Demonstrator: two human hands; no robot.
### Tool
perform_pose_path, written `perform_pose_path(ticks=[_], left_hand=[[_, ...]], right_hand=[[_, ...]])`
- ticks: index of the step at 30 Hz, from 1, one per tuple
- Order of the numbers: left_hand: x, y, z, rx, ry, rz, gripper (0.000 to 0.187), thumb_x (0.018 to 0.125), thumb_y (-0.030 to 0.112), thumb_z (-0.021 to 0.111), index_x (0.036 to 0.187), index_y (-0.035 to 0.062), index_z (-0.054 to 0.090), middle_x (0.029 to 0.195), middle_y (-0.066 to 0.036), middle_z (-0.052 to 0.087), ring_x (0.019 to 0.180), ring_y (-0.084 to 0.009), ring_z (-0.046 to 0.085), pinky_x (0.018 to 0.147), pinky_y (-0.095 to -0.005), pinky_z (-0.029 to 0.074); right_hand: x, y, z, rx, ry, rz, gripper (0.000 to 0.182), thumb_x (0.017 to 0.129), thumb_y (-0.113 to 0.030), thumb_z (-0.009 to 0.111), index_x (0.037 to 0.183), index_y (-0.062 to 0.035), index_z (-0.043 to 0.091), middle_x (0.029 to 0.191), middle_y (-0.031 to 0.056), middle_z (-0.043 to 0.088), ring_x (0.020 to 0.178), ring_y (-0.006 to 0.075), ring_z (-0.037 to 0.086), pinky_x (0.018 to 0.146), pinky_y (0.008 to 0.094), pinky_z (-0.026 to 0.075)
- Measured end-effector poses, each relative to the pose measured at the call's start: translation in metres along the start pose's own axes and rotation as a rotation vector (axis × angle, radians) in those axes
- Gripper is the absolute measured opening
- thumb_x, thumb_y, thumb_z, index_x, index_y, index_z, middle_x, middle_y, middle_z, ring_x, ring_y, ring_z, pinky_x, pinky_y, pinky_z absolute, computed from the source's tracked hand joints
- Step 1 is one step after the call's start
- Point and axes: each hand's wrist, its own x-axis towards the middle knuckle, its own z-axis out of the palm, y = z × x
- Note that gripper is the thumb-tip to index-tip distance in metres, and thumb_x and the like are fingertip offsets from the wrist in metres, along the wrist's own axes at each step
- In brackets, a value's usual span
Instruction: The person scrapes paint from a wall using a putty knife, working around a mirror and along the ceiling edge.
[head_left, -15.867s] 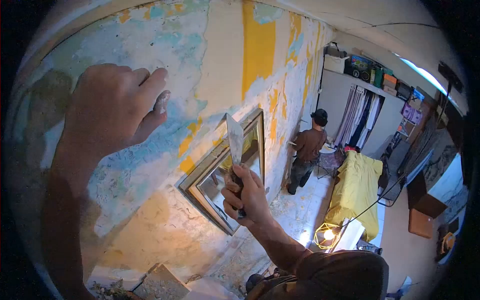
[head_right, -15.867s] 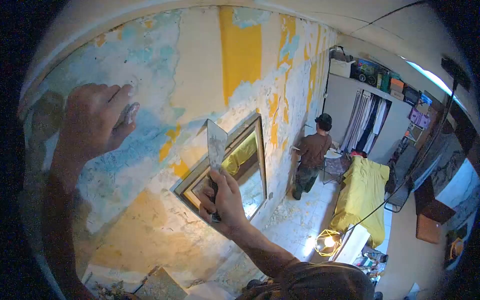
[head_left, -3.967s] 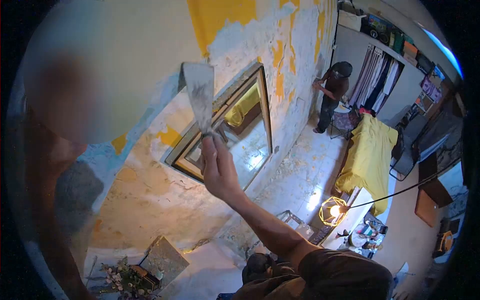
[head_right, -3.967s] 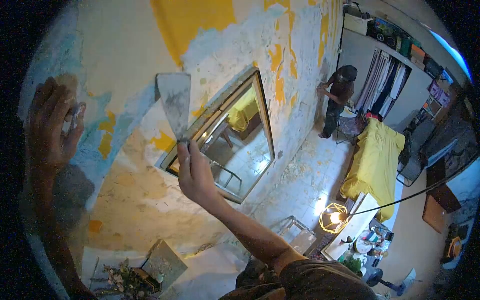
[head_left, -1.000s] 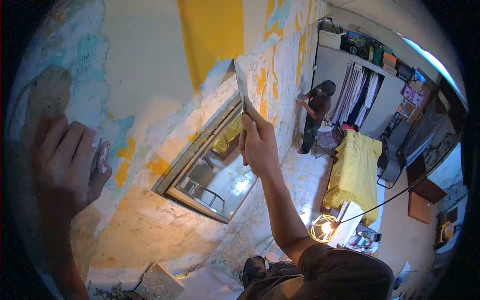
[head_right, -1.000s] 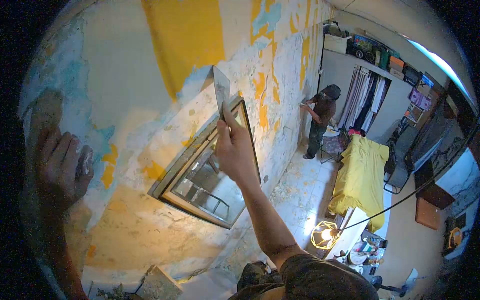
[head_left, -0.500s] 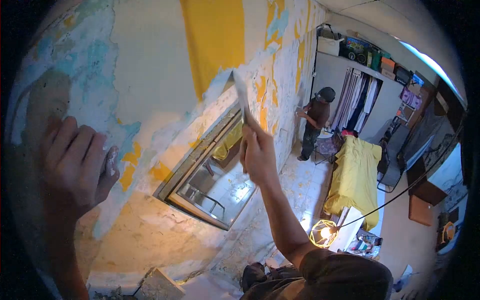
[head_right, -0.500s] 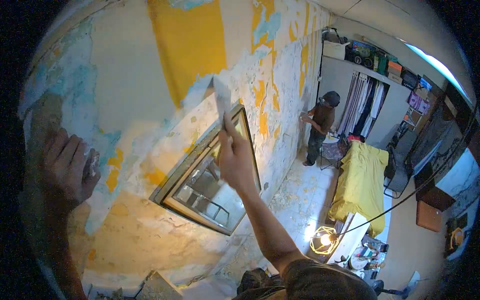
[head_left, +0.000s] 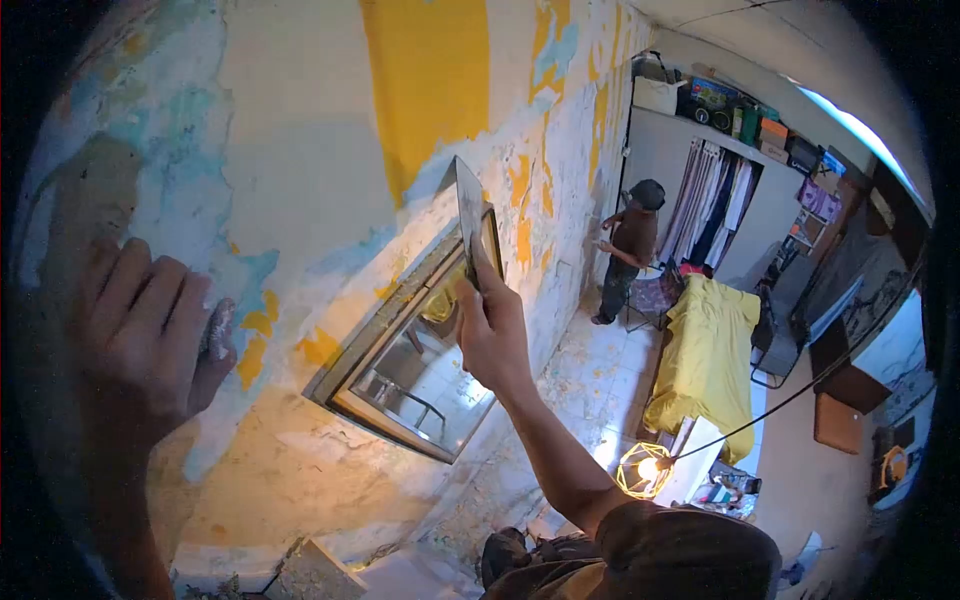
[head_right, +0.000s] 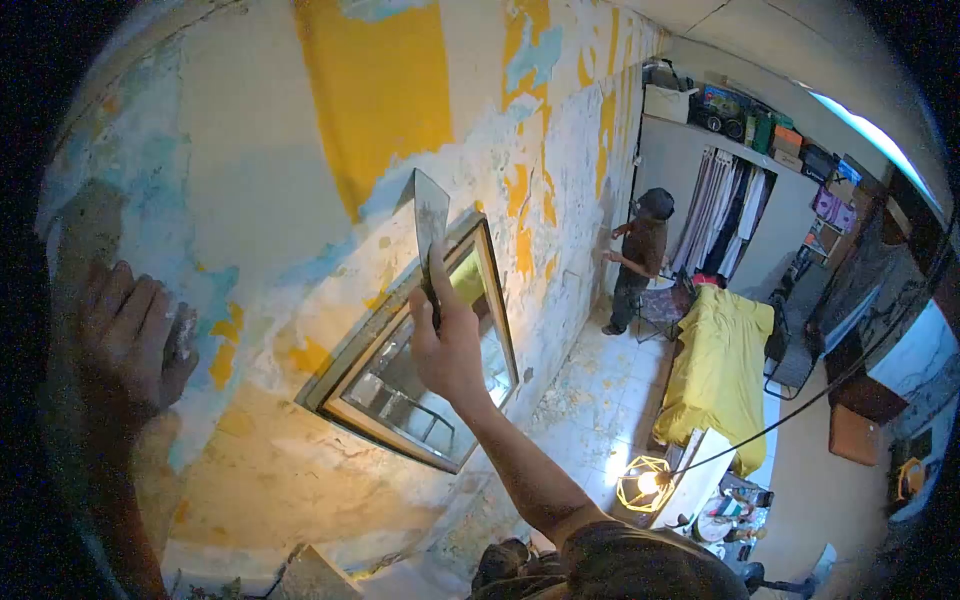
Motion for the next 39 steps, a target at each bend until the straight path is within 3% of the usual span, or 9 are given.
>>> perform_pose_path(ticks=[5, 7, 9, 10, 16, 22, 24, 27, 39], left_hand=[[0.000, 0.004, 0.003, 0.015, -0.009, -0.023, 0.018, 0.075, 0.013, 0.067, 0.083, -0.0008, 0.058, 0.078, -0.016, 0.053, 0.081, -0.0364, 0.055, 0.087, -0.0534, 0.045], [-0.002, 0.002, 0.001, 0.036, 0.005, -0.027, 0.018, 0.076, 0.014, 0.067, 0.082, -0.0007, 0.058, 0.077, -0.015, 0.052, 0.081, -0.0362, 0.055, 0.087, -0.0532, 0.045], [-0.007, -0.002, -0.002, -0.009, -0.209, -0.065, 0.025, 0.080, 0.014, 0.064, 0.095, -0.0056, 0.061, 0.095, -0.023, 0.063, 0.096, -0.0455, 0.060, 0.095, -0.0577, 0.043], [-0.007, -0.004, -0.002, 0.000, -0.206, -0.071, 0.025, 0.080, 0.014, 0.064, 0.095, -0.0056, 0.061, 0.095, -0.023, 0.063, 0.096, -0.0455, 0.060, 0.095, -0.0577, 0.043], [-0.012, -0.002, 0.005, 0.001, -0.105, -0.064, 0.028, 0.078, 0.017, 0.065, 0.095, -0.0048, 0.061, 0.094, -0.022, 0.062, 0.096, -0.0440, 0.059, 0.094, -0.0569, 0.044], [-0.007, 0.001, -0.001, -0.010, -0.180, -0.077, 0.028, 0.078, 0.016, 0.064, 0.097, -0.0044, 0.061, 0.094, -0.022, 0.062, 0.096, -0.0440, 0.058, 0.095, -0.0564, 0.044], [-0.006, 0.001, 0.002, -0.025, -0.086, -0.063, 0.018, 0.077, 0.014, 0.066, 0.086, -0.0013, 0.061, 0.080, -0.015, 0.057, 0.084, -0.0350, 0.056, 0.088, -0.0513, 0.045], [-0.006, -0.001, 0.003, 0.073, 0.021, 0.014, 0.019, 0.078, 0.014, 0.067, 0.087, -0.0010, 0.062, 0.083, -0.015, 0.059, 0.085, -0.0349, 0.057, 0.089, -0.0506, 0.045], [-0.010, -0.003, 0.004, 0.020, -0.043, -0.036, 0.020, 0.078, 0.015, 0.068, 0.089, -0.0012, 0.062, 0.086, -0.015, 0.061, 0.087, -0.0356, 0.058, 0.092, -0.0515, 0.045]], right_hand=[[0.033, -0.003, -0.010, 0.046, 0.068, -0.104, 0.051, 0.098, -0.014, 0.049, 0.147, -0.0052, 0.037, 0.073, 0.0058, 0.050, 0.062, 0.0108, 0.043, 0.057, 0.0297, 0.040], [0.027, -0.016, -0.009, 0.096, 0.055, -0.024, 0.050, 0.098, -0.014, 0.049, 0.145, -0.0024, 0.038, 0.073, 0.0063, 0.049, 0.064, 0.0113, 0.043, 0.058, 0.0305, 0.040], [0.008, -0.016, -0.007, -0.037, -0.033, 0.054, 0.049, 0.099, -0.014, 0.049, 0.144, 0.0010, 0.038, 0.074, 0.0064, 0.050, 0.065, 0.0113, 0.043, 0.059, 0.0301, 0.041], [0.002, -0.010, -0.003, 0.016, -0.004, -0.074, 0.048, 0.098, -0.014, 0.049, 0.142, 0.0036, 0.039, 0.073, 0.0072, 0.050, 0.066, 0.0114, 0.044, 0.060, 0.0300, 0.041], [0.035, -0.014, -0.018, 0.015, 0.046, -0.040, 0.048, 0.098, -0.016, 0.049, 0.143, 0.0015, 0.040, 0.071, 0.0074, 0.050, 0.064, 0.0126, 0.045, 0.060, 0.0309, 0.042], [0.010, 0.001, -0.018, -0.049, -0.009, -0.081, 0.048, 0.098, -0.016, 0.048, 0.145, -0.0042, 0.040, 0.063, 0.0069, 0.047, 0.058, 0.0119, 0.044, 0.055, 0.0299, 0.040], [0.016, -0.020, -0.021, -0.076, -0.038, 0.015, 0.049, 0.099, -0.017, 0.048, 0.145, -0.0032, 0.040, 0.062, 0.0073, 0.046, 0.057, 0.0118, 0.044, 0.055, 0.0295, 0.040], [0.014, -0.004, -0.011, -0.067, 0.000, 0.014, 0.049, 0.099, -0.018, 0.048, 0.146, -0.0042, 0.039, 0.061, 0.0079, 0.045, 0.056, 0.0127, 0.044, 0.054, 0.0299, 0.040], [0.002, 0.001, -0.010, -0.076, 0.011, -0.076, 0.049, 0.097, -0.015, 0.049, 0.144, -0.0048, 0.040, 0.060, 0.0131, 0.045, 0.053, 0.0181, 0.046, 0.054, 0.0348, 0.040]])
